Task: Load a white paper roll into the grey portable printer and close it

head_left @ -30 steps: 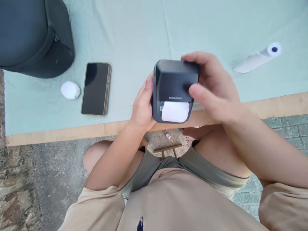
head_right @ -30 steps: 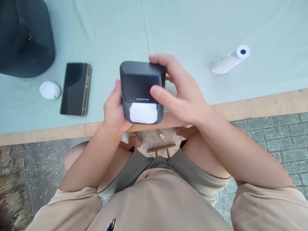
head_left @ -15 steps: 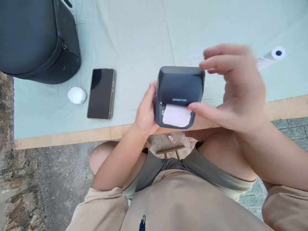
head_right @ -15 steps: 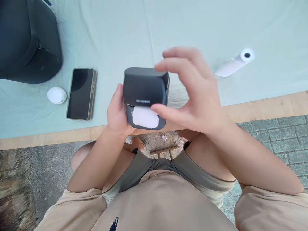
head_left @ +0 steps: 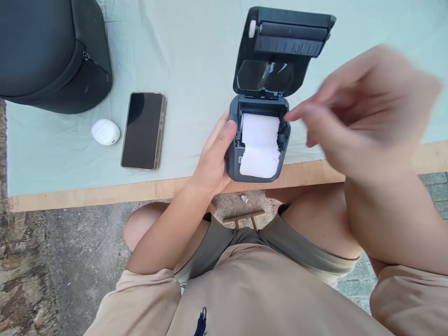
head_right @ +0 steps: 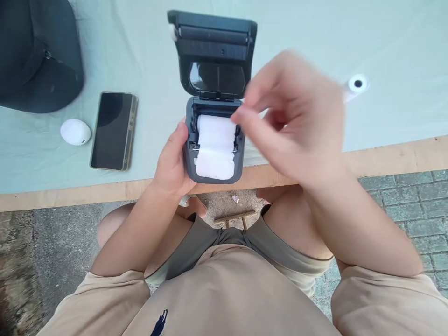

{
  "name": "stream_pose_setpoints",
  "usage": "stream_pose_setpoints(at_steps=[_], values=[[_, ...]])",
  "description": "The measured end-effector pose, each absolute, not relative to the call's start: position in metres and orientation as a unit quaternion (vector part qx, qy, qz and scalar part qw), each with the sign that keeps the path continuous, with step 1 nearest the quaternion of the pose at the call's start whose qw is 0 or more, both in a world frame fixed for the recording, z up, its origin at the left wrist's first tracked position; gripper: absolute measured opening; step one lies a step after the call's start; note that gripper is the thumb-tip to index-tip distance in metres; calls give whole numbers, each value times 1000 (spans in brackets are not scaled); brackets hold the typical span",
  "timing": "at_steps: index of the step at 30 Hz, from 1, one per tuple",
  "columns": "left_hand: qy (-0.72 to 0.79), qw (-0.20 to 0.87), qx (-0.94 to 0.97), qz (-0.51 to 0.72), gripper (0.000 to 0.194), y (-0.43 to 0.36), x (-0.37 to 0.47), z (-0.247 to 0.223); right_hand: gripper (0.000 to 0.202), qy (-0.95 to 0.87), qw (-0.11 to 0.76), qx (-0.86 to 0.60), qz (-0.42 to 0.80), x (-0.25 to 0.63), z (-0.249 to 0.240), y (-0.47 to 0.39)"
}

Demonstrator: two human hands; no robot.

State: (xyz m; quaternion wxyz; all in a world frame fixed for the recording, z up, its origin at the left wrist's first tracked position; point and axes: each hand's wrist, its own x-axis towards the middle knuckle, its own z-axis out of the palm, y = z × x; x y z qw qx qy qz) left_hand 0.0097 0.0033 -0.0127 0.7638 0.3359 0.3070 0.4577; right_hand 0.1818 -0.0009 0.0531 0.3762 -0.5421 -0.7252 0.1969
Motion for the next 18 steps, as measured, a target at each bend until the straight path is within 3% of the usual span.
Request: stream_pose_setpoints(at_steps=[4, 12, 15, 18], values=[[298, 756, 351, 466, 32, 3, 11, -11, 10, -818, 184, -538, 90, 175, 49, 9], [325, 726, 377, 475, 29, 2, 13, -9, 26, -803, 27, -591, 68, 166, 52, 17], [318, 729, 370, 480, 26, 1, 13, -10, 26, -800, 31, -595, 78, 167, 58, 14], [315, 731, 359, 487, 24, 1, 13, -11, 26, -804, 136, -563, 137, 176, 67, 7]])
